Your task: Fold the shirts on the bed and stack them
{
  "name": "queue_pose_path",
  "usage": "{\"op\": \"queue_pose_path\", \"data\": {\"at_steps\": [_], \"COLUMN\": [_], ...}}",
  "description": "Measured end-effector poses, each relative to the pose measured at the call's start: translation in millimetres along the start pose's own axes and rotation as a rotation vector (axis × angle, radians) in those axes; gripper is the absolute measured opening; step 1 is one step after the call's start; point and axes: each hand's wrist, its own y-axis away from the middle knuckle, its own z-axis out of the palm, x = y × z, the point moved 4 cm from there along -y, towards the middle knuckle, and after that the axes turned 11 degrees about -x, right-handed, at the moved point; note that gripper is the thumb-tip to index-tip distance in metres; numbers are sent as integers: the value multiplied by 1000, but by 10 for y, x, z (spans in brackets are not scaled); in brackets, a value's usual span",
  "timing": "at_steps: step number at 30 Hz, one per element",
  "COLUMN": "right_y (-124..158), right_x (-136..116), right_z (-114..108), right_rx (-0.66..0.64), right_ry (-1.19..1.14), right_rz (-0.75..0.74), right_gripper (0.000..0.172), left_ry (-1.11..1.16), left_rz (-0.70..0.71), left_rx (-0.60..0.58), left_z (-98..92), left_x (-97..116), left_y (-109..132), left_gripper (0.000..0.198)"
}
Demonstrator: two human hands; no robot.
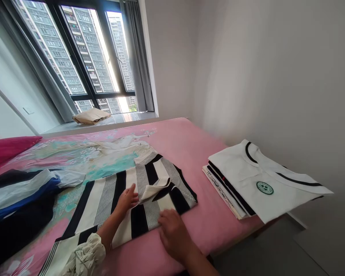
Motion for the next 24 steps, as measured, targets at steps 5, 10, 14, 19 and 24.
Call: {"op": "queue_pose_path", "data": {"at_steps": [5, 10, 14, 19, 24], "right_y": [-15, -4, 3, 33, 49], "right_x": [-17, -10, 18, 46, 159], "right_z": [-23, -8, 22, 77, -3], "right_rx": [4, 14, 4, 23, 135], "right_ry": [-8, -9, 20, 89, 247], "right_rz": [2, -3, -17, -49, 10], "right_gripper": [33, 33, 32, 34, 34], "left_ry": [-143, -242, -296, -543, -857], "left_rz": [99, 74, 55, 386, 384], "left_rx": [-73, 68, 223, 142, -64], "left_z": [222, 140, -31, 161, 373], "left_x": [180, 144, 106, 185, -102], "left_y": [46, 12, 27, 266, 405], "left_gripper": [54, 35, 44, 42, 63]}}
